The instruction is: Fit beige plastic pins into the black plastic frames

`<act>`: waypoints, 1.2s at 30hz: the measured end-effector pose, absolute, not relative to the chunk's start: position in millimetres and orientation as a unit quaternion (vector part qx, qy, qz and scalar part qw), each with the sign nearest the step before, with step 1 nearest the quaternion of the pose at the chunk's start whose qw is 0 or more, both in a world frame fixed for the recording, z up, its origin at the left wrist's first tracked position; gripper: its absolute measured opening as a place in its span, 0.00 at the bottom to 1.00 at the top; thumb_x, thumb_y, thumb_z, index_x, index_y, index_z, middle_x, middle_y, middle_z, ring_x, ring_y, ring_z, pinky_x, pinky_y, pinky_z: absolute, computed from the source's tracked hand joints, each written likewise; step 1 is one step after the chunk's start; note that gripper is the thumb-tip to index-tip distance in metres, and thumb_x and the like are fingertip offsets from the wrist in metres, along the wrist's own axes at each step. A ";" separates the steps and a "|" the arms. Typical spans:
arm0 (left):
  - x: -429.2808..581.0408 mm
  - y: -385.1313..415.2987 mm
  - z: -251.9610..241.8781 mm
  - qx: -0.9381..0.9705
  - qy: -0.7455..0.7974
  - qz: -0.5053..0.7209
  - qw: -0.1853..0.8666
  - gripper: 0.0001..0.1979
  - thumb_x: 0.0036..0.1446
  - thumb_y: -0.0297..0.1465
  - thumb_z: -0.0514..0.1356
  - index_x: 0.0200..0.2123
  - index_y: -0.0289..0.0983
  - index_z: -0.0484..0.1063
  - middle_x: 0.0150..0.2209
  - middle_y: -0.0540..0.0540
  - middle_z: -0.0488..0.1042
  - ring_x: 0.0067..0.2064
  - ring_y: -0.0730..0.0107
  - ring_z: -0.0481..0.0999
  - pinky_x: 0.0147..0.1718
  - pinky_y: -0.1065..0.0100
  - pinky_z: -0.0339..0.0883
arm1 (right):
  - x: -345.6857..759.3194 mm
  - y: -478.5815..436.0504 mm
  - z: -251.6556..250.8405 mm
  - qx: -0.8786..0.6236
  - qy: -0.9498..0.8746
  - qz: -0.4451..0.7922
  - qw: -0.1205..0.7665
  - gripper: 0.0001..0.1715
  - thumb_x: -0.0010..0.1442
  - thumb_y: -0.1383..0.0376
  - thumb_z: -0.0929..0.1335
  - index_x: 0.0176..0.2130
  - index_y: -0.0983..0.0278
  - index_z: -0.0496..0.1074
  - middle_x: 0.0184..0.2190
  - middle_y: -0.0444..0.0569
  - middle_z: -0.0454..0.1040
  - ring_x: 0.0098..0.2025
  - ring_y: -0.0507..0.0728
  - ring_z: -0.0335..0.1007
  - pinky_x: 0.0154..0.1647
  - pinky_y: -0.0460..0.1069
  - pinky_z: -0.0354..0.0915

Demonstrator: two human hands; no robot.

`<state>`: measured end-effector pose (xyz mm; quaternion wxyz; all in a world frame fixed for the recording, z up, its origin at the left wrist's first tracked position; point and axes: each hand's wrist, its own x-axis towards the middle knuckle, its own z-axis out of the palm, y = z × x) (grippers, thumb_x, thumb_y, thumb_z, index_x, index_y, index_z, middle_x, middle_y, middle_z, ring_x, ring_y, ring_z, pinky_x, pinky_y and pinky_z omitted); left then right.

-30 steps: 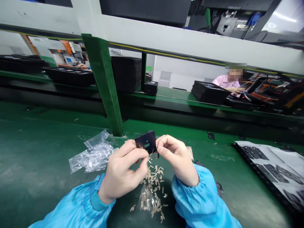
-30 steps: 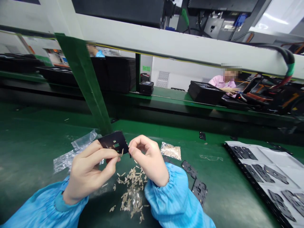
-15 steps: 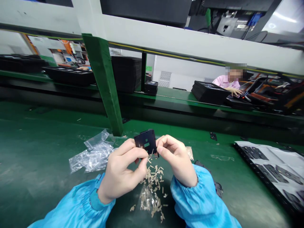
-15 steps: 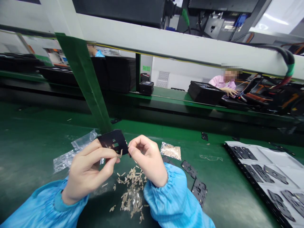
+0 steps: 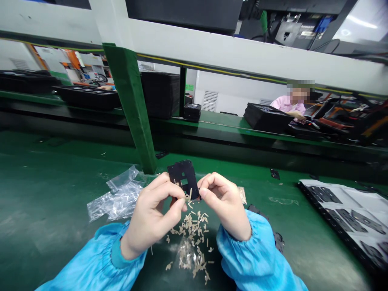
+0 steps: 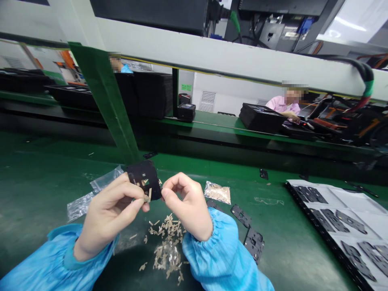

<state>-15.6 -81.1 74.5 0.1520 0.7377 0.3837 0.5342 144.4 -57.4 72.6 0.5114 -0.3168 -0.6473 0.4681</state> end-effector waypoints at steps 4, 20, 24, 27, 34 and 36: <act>-16.0 -80.1 74.9 0.730 0.383 0.538 0.174 0.11 0.51 0.20 0.53 0.21 0.37 0.68 0.21 0.51 0.66 0.25 0.74 0.67 0.22 0.71 0.62 | 143.9 -57.8 72.6 -0.310 -0.643 0.477 0.513 0.07 0.54 0.67 0.66 0.25 0.64 0.64 0.24 0.42 0.66 0.27 0.49 0.62 0.28 0.45 0.60; -23.0 -67.8 59.3 0.734 0.293 0.579 0.201 0.12 0.48 0.18 0.54 0.22 0.40 0.68 0.23 0.52 0.71 0.26 0.72 0.70 0.25 0.69 0.65 | 144.0 -65.2 72.0 -0.263 -0.634 0.510 0.519 0.08 0.56 0.65 0.66 0.27 0.64 0.63 0.26 0.43 0.64 0.28 0.49 0.59 0.28 0.45 0.58; -24.0 -63.3 57.0 0.735 0.266 0.589 0.205 0.11 0.49 0.19 0.55 0.23 0.40 0.68 0.24 0.52 0.73 0.27 0.72 0.71 0.26 0.68 0.66 | 141.1 -69.3 72.9 -0.237 -0.634 0.517 0.523 0.07 0.56 0.67 0.66 0.27 0.64 0.62 0.26 0.43 0.63 0.29 0.50 0.58 0.30 0.45 0.58; -24.0 -62.7 57.7 0.734 0.251 0.593 0.215 0.10 0.51 0.21 0.55 0.22 0.40 0.69 0.24 0.52 0.73 0.27 0.71 0.72 0.27 0.67 0.67 | 138.7 -70.7 72.5 -0.220 -0.621 0.541 0.522 0.06 0.56 0.67 0.66 0.29 0.63 0.62 0.27 0.43 0.62 0.29 0.50 0.57 0.30 0.45 0.57; -22.6 -61.1 52.4 0.705 0.187 0.604 0.322 0.08 0.53 0.25 0.57 0.24 0.39 0.68 0.25 0.49 0.72 0.29 0.69 0.73 0.29 0.65 0.68 | 136.4 -68.2 64.6 -0.142 -0.565 0.657 0.479 0.08 0.57 0.63 0.66 0.29 0.64 0.65 0.28 0.44 0.63 0.28 0.50 0.59 0.31 0.47 0.56; -21.6 -60.3 50.0 0.691 0.166 0.603 0.362 0.07 0.52 0.25 0.57 0.24 0.38 0.68 0.26 0.48 0.71 0.31 0.68 0.72 0.31 0.65 0.67 | 136.2 -67.4 63.7 -0.128 -0.558 0.668 0.475 0.09 0.59 0.62 0.65 0.29 0.64 0.65 0.27 0.45 0.64 0.28 0.51 0.60 0.32 0.48 0.57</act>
